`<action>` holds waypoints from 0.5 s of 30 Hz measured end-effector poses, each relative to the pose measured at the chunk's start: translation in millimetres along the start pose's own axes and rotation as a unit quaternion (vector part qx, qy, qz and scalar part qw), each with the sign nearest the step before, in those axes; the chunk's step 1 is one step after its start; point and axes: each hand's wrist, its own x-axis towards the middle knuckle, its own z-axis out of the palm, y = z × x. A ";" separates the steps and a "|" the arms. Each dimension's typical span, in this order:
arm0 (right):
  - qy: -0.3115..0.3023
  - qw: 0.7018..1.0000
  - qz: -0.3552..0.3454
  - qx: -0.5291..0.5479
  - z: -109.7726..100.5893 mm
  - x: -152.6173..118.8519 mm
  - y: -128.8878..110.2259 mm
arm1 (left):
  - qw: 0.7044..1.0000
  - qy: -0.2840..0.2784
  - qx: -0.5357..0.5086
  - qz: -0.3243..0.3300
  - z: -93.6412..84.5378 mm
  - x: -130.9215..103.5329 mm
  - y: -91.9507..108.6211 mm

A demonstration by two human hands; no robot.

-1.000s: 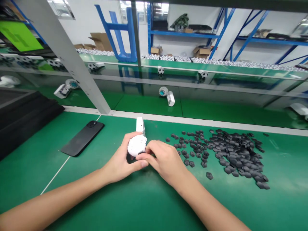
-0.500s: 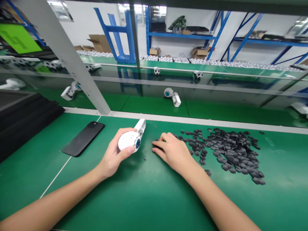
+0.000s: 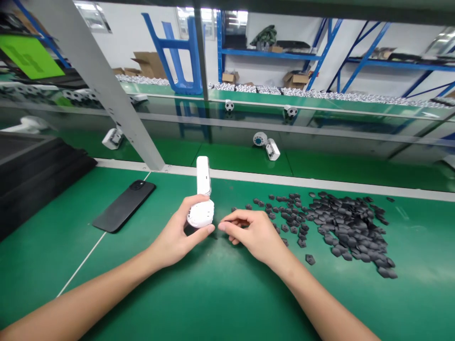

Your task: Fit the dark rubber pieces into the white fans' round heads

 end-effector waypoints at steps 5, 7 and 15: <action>-0.017 1.000 -0.010 -0.024 -0.6 -4.9 -5.6 | 1.000 -0.014 -0.001 0.002 2.3 0.4 -3.6; -0.021 1.000 -0.016 -0.014 1.7 -5.8 -5.8 | 1.000 -0.020 -0.001 0.003 3.0 0.7 -3.6; 0.035 0.999 -0.039 0.001 3.1 -7.1 -3.8 | 0.999 -0.036 0.001 0.016 5.1 -1.2 -1.9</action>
